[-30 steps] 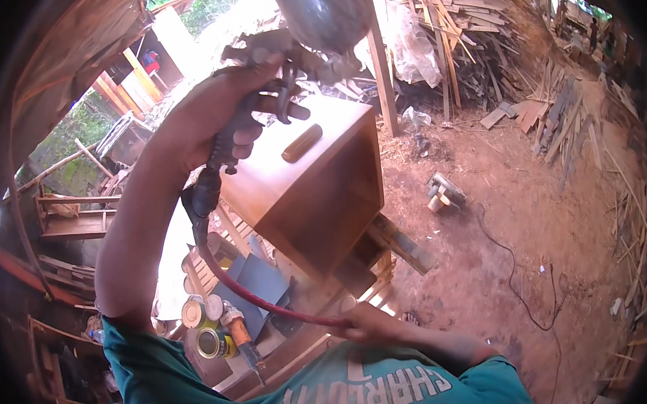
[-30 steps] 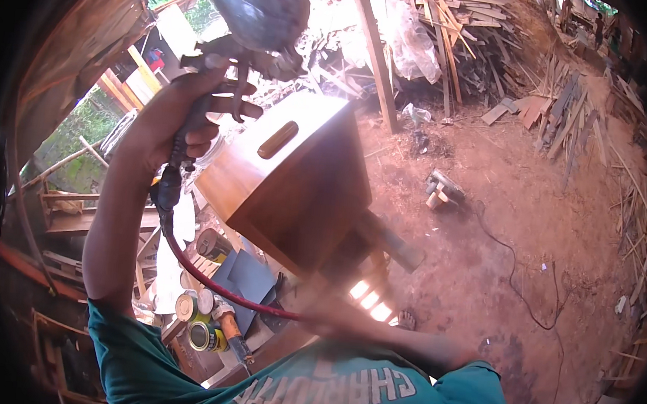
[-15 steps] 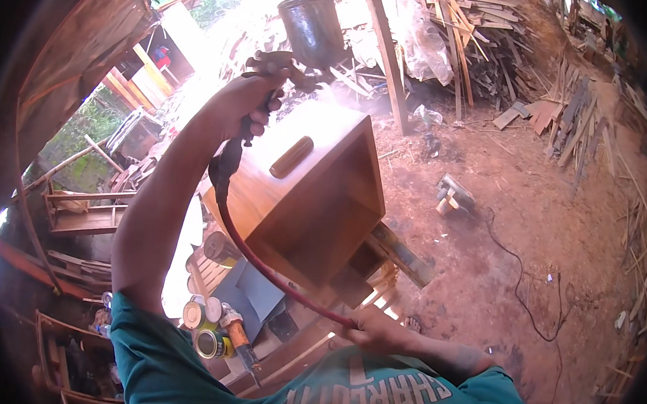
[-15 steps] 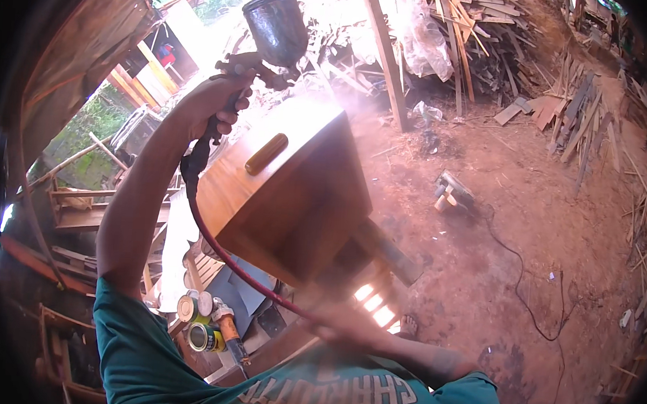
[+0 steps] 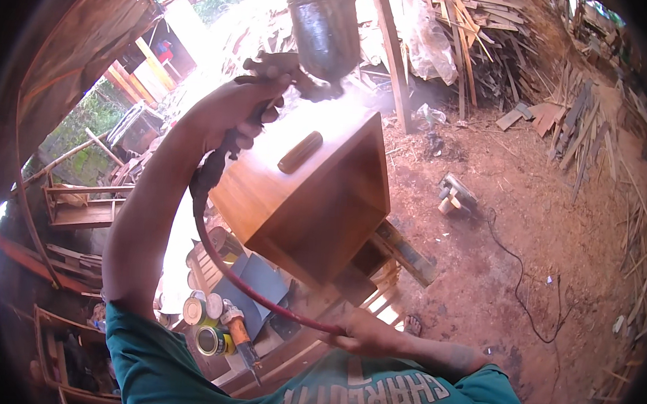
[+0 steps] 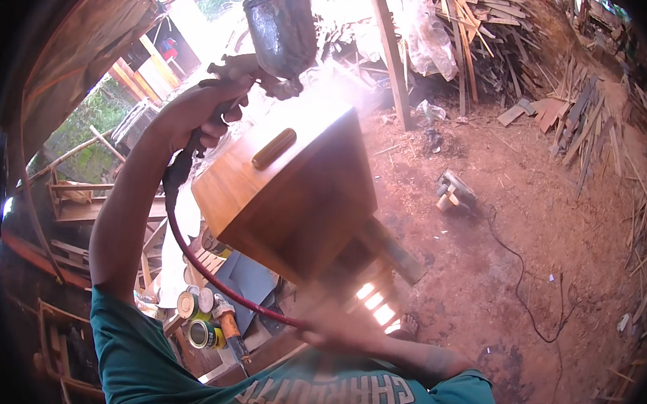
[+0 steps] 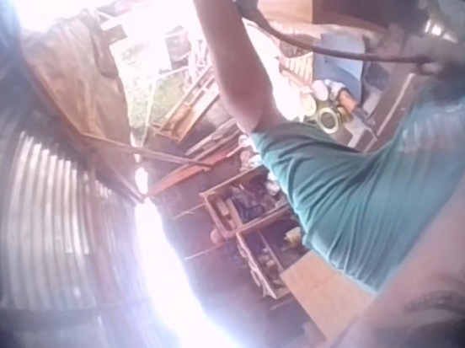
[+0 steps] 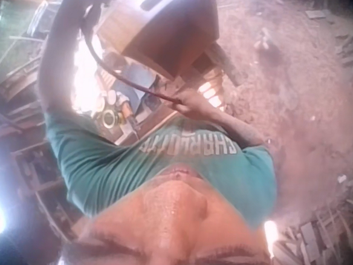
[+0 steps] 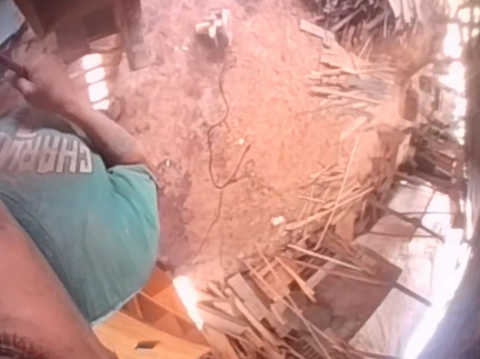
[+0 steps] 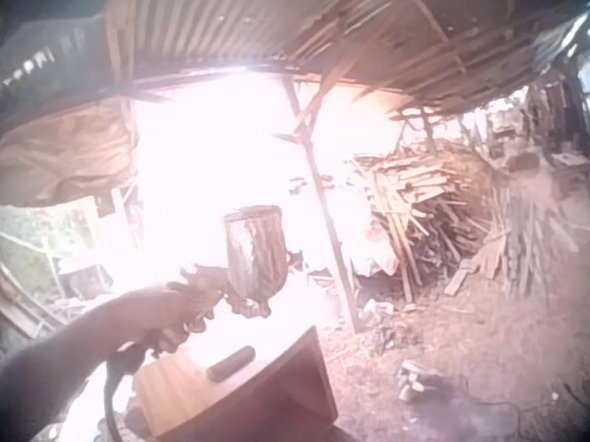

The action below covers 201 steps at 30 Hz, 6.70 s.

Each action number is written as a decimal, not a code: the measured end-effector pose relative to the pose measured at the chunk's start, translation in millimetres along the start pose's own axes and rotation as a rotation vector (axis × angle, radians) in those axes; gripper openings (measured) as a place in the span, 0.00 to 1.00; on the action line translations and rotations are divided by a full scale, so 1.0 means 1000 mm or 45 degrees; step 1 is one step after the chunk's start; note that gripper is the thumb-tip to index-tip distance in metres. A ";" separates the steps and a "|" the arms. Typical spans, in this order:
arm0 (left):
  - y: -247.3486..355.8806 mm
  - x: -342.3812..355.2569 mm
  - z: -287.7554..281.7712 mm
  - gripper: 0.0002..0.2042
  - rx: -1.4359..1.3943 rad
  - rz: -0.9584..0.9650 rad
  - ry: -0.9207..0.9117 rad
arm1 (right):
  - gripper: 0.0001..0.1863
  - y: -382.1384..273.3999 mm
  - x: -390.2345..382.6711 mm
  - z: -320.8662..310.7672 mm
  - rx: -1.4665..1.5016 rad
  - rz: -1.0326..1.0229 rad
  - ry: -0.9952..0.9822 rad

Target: The person uses a spray gun to apply a finish to a wooden cabinet, rotating the cabinet by hand to reach all exterior surfaces.

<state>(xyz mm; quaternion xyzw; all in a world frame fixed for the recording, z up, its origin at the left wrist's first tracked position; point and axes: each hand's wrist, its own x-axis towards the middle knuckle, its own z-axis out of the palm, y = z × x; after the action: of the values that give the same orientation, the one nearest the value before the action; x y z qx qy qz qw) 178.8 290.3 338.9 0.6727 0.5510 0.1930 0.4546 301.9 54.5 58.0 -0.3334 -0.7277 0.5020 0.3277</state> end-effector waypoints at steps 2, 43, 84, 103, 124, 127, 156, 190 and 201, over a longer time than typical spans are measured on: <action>0.003 -0.017 0.003 0.20 -0.058 0.002 -0.227 | 0.16 0.002 0.002 0.004 -0.051 -0.033 -0.059; -0.047 -0.033 -0.066 0.18 -0.023 -0.053 -0.024 | 0.23 -0.035 0.019 0.042 0.085 0.181 -0.128; -0.082 -0.074 -0.092 0.19 0.231 0.023 0.573 | 0.22 -0.043 0.034 0.072 0.035 0.286 -0.233; -0.096 -0.098 -0.094 0.18 0.180 -0.070 0.554 | 0.23 -0.044 0.039 0.086 -0.025 0.189 -0.229; -0.112 -0.133 -0.107 0.19 0.077 -0.105 0.468 | 0.19 -0.035 0.040 0.117 0.038 0.231 -0.276; -0.120 -0.134 -0.117 0.18 0.111 -0.041 0.612 | 0.19 -0.037 0.044 0.112 -0.003 0.368 -0.360; -0.126 -0.218 -0.100 0.19 0.019 -0.235 0.388 | 0.14 -0.042 0.041 0.134 0.011 0.089 -0.479; -0.244 -0.241 0.132 0.44 -0.818 0.616 -0.315 | 0.45 -0.096 -0.011 0.118 0.560 0.130 0.756; -0.198 -0.218 0.186 0.36 -0.227 0.652 -0.114 | 0.18 -0.051 -0.073 -0.010 0.548 0.369 0.752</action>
<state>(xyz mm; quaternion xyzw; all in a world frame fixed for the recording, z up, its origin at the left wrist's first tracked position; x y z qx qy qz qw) 138.7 12.7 133.3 0.7554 0.3230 0.3193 0.4723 342.8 -13.5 98.9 -0.4864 -0.4256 0.5667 0.5109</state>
